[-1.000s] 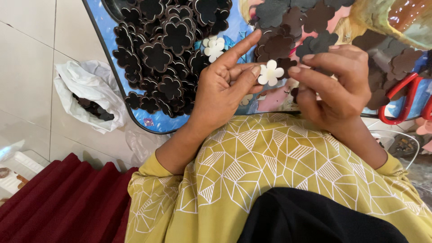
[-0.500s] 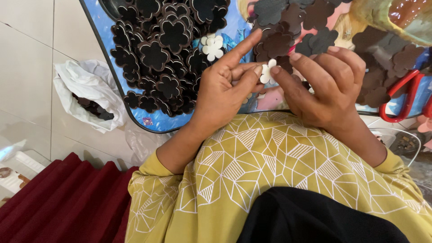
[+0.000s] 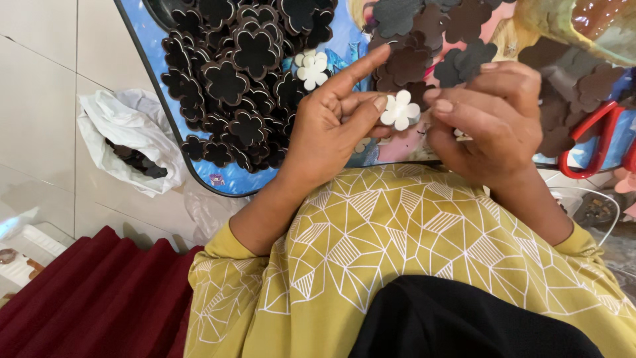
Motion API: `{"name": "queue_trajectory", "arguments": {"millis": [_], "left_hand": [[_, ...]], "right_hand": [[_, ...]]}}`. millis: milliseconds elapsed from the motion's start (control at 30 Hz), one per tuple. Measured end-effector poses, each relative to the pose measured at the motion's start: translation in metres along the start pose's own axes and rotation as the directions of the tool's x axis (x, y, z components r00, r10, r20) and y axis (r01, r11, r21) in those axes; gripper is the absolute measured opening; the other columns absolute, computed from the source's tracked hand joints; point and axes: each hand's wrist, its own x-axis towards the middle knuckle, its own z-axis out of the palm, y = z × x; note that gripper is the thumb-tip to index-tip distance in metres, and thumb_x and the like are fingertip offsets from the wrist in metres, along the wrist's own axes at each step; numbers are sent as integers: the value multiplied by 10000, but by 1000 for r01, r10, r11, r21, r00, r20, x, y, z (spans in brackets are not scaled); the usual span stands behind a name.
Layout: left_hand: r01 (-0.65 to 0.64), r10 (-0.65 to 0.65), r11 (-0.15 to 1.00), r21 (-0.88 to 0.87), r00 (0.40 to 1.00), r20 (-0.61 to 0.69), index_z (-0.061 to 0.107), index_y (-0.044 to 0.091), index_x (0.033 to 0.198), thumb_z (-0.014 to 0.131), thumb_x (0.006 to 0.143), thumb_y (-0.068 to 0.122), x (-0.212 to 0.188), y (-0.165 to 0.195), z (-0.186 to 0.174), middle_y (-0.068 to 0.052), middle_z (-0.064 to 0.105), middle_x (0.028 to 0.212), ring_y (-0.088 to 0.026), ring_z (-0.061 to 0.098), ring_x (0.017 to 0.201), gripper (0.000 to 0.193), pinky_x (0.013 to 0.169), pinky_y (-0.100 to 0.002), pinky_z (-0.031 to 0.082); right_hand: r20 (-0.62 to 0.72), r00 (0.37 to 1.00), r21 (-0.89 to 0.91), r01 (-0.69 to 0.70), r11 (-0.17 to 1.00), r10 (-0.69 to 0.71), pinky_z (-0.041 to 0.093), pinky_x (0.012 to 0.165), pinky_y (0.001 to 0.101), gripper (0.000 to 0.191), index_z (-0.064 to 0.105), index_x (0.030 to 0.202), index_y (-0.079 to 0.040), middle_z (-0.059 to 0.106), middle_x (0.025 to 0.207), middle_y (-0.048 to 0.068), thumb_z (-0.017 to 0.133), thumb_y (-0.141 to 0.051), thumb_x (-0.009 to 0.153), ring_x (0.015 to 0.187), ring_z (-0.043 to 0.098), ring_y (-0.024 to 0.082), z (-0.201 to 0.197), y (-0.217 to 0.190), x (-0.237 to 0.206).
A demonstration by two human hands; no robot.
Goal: The person sits with a tray of flower-shaped foam cutouts on their lap and assembles layered flowers one at a time, picking dark and light cutouts, aligning and pressing them together by hand, and placing the finished flowers back onto the tray. A glue container sits at the edge of the tray.
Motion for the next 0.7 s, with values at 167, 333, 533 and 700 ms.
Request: {"name": "queue_trajectory", "arguments": {"millis": [167,333,533,700], "left_hand": [[39,-37,998,-59,999,34,401,89,1614,565,1095,11,2,2,3,-72,748,1139,-78,696,991,550,887,-262,617],[-230,328,784,576,942,-71,562,131,1440,673,1086,121,-1,1,12,-9,781,1094,-96,719,934,371,828,-248,587],[-356,607,197,914,776,171,712,160,1197,800,985,209,12,-5,13,6,671,1068,-226,621,966,235,858,-347,526],[-390,542,117,913,796,270,695,124,1267,810,938,198,20,-11,14,-32,568,1111,-259,545,1051,356,909,-380,507]], "right_hand": [[-2,998,81,-59,995,59,509,951,489,400,646,1111,-43,734,989,80,872,88,809,935,628,294,2,-1,-5],[-149,969,185,-169,968,198,502,948,459,465,514,1239,0,728,980,89,772,182,898,934,641,277,1,7,-25],[-180,855,394,-390,832,486,489,859,262,430,472,1379,-19,619,1079,154,705,168,1069,932,640,219,-9,7,-59],[-158,847,422,-407,810,508,486,865,251,425,473,1360,-9,613,1072,140,692,200,1061,927,625,208,-5,4,-66]]}}
